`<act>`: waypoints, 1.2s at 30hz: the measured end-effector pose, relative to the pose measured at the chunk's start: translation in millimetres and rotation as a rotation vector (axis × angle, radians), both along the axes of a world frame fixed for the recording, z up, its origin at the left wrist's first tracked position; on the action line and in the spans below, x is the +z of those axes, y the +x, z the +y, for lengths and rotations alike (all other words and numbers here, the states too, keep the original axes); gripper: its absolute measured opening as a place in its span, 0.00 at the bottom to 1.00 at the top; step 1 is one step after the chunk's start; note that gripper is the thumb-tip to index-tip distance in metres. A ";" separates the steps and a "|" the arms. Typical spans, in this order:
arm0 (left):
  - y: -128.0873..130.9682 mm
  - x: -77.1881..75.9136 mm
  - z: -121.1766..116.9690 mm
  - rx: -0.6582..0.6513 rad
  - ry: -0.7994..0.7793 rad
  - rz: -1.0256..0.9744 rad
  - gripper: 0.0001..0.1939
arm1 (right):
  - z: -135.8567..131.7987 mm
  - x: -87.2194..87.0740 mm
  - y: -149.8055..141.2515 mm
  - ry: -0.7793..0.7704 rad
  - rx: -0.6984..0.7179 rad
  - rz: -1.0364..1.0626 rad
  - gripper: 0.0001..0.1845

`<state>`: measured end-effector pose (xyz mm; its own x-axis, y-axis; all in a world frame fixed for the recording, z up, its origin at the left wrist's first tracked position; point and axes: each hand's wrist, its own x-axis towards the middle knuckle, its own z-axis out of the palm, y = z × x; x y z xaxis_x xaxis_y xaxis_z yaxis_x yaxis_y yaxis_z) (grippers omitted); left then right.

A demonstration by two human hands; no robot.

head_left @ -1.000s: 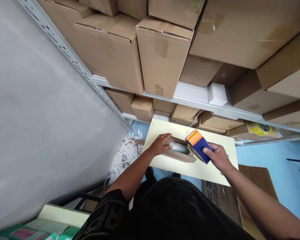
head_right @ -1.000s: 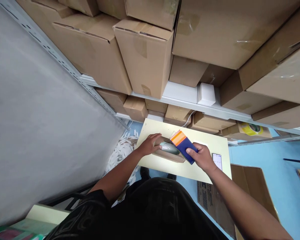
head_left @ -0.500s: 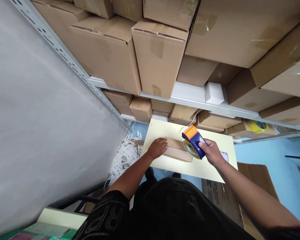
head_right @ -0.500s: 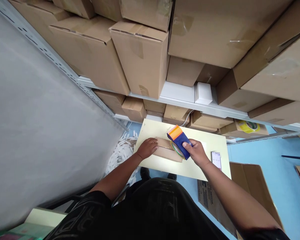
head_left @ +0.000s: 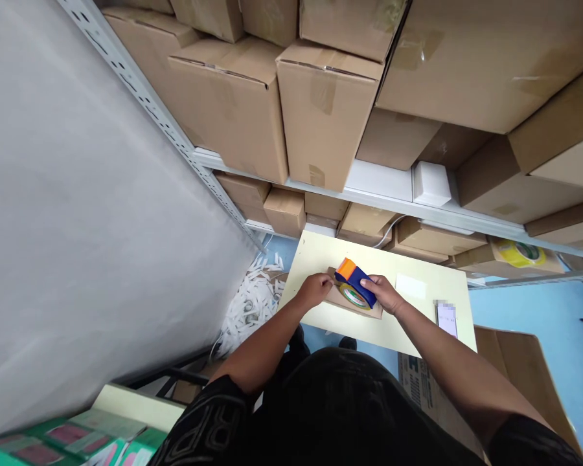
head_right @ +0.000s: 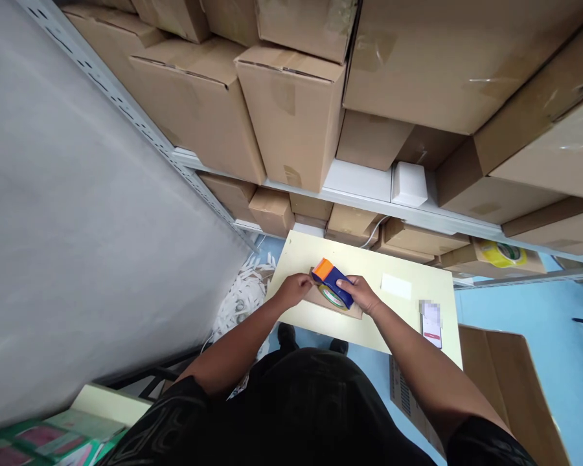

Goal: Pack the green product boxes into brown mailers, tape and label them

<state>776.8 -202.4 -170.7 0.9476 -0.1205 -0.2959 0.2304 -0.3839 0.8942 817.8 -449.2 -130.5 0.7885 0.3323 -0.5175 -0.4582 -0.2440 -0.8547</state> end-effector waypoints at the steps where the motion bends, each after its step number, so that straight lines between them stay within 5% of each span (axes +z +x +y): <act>1: 0.8 5.1 -0.3 0.052 -0.130 0.160 0.19 | -1.3 -0.6 0.5 0.005 0.004 -0.001 0.35; 4: 4.6 18.4 -0.3 0.112 -0.506 0.564 0.34 | -3.2 1.9 1.6 0.006 0.038 -0.010 0.34; 7: 9.1 24.6 -0.2 0.095 -0.696 0.724 0.39 | -2.8 4.5 1.5 -0.011 0.067 -0.017 0.34; 18: 19.6 13.7 -5.4 0.204 -0.950 0.704 0.22 | -5.1 1.3 0.8 -0.086 0.147 -0.042 0.35; 27: 17.8 19.1 2.3 0.453 -1.015 0.530 0.16 | -6.0 1.9 -1.0 -0.113 0.208 -0.066 0.30; 36: 9.7 13.3 26.3 0.423 -0.862 0.397 0.19 | -6.2 14.7 7.9 -0.279 0.272 -0.103 0.30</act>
